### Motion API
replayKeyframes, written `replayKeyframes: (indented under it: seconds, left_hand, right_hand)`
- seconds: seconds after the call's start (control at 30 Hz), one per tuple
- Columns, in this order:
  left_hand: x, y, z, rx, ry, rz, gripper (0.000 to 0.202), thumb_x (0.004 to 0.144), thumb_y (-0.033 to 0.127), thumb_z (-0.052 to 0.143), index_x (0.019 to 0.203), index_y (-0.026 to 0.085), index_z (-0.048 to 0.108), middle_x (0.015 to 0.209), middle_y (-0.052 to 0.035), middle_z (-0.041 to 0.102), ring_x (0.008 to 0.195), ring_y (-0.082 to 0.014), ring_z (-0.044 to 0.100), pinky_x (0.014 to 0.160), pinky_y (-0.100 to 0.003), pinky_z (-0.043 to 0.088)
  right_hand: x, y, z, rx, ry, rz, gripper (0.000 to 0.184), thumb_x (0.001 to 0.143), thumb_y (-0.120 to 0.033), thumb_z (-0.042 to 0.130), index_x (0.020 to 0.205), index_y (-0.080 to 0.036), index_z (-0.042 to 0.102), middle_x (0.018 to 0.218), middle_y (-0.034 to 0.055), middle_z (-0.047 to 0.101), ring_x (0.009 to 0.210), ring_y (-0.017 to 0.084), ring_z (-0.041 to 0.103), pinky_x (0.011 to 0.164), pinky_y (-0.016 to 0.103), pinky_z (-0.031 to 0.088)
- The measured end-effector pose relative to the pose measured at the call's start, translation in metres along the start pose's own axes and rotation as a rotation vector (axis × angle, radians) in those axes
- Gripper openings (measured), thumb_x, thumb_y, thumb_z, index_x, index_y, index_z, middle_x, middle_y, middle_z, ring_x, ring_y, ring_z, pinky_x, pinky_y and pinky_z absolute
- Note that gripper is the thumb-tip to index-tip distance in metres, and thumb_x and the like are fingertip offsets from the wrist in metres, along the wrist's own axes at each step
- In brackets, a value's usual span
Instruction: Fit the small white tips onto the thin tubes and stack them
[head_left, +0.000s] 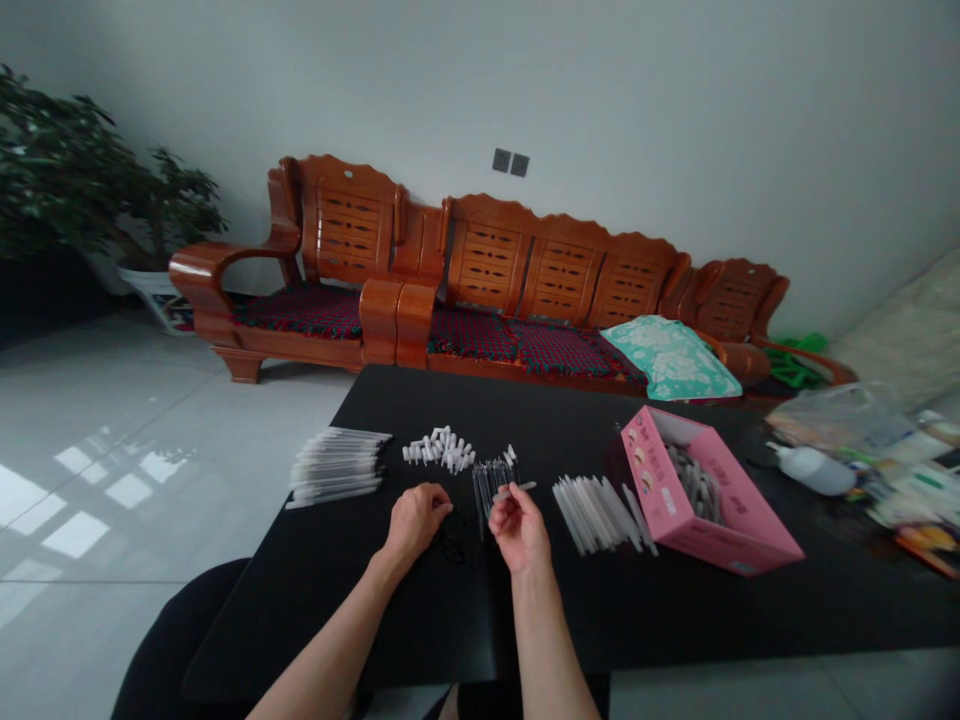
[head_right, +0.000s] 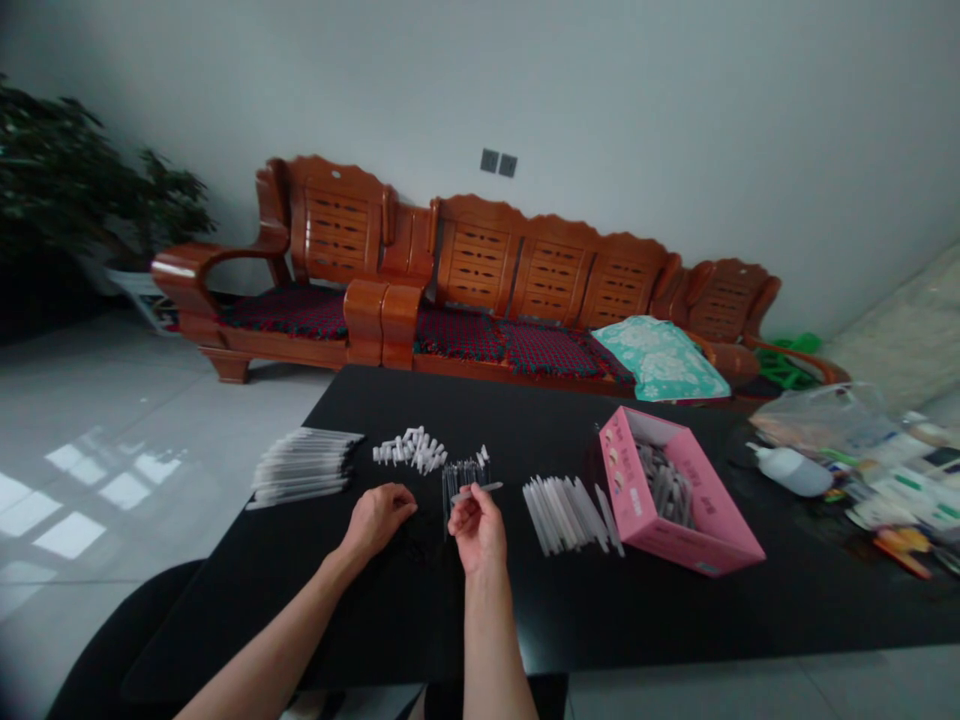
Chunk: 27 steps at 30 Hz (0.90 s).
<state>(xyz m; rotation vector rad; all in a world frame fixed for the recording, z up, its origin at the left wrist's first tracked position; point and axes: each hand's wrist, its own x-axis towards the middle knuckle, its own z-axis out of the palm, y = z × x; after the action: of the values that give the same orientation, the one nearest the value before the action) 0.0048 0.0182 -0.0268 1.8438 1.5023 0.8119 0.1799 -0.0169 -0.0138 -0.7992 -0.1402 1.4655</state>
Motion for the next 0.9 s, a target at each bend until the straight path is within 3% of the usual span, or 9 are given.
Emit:
replayKeyframes:
  seconds: [0.1, 0.2, 0.3, 0.5, 0.9]
  left_hand:
    - [-0.003, 0.006, -0.005, -0.481, -0.021, -0.121, 0.014, 0.073, 0.031, 0.066, 0.075, 0.017, 0.069, 0.065, -0.0027, 0.067, 0.060, -0.0153, 0.060, 0.057, -0.023, 0.040]
    - [-0.009, 0.013, -0.009, -0.957, -0.105, -0.251, 0.026, 0.070, 0.036, 0.073, 0.083, 0.014, 0.068, 0.074, -0.0055, 0.070, 0.062, -0.0135, 0.062, 0.058, -0.023, 0.046]
    - [-0.015, 0.016, -0.009, -1.186, -0.165, -0.297, 0.029, 0.066, 0.031, 0.078, 0.087, 0.013, 0.069, 0.079, -0.0062, 0.071, 0.065, -0.0112, 0.063, 0.065, -0.023, 0.050]
    - [-0.020, 0.017, -0.005, -1.278, -0.199, -0.270, 0.028, 0.068, 0.026, 0.079, 0.089, 0.012, 0.070, 0.078, -0.0062, 0.070, 0.066, -0.0106, 0.064, 0.067, -0.022, 0.051]
    - [-0.019, 0.022, -0.008, -1.249, -0.183, -0.263, 0.028, 0.066, 0.028, 0.080, 0.086, 0.012, 0.070, 0.076, -0.0048, 0.070, 0.064, -0.0099, 0.063, 0.066, -0.021, 0.051]
  right_hand:
    - [-0.002, 0.005, 0.004, -0.045, -0.027, -0.033, 0.017, 0.071, -0.028, 0.071, 0.070, -0.012, 0.067, 0.047, -0.0007, 0.061, 0.035, 0.009, 0.052, 0.031, 0.018, 0.037]
    - [-0.008, 0.011, 0.013, -0.128, -0.056, -0.103, 0.022, 0.069, -0.031, 0.074, 0.074, -0.011, 0.067, 0.050, 0.0004, 0.064, 0.037, 0.011, 0.056, 0.032, 0.020, 0.042]
    - [-0.015, 0.013, 0.026, -0.232, -0.062, -0.178, 0.027, 0.069, -0.035, 0.075, 0.077, -0.010, 0.067, 0.054, 0.0027, 0.066, 0.041, 0.014, 0.060, 0.033, 0.021, 0.046]
    - [-0.022, 0.013, 0.041, -0.346, -0.063, -0.282, 0.030, 0.070, -0.038, 0.074, 0.079, -0.010, 0.066, 0.055, 0.0035, 0.067, 0.039, 0.015, 0.061, 0.034, 0.022, 0.048]
    - [-0.019, 0.017, 0.039, -0.463, -0.054, -0.338, 0.032, 0.073, -0.041, 0.071, 0.081, -0.011, 0.066, 0.056, 0.0032, 0.067, 0.040, 0.015, 0.061, 0.035, 0.021, 0.047]
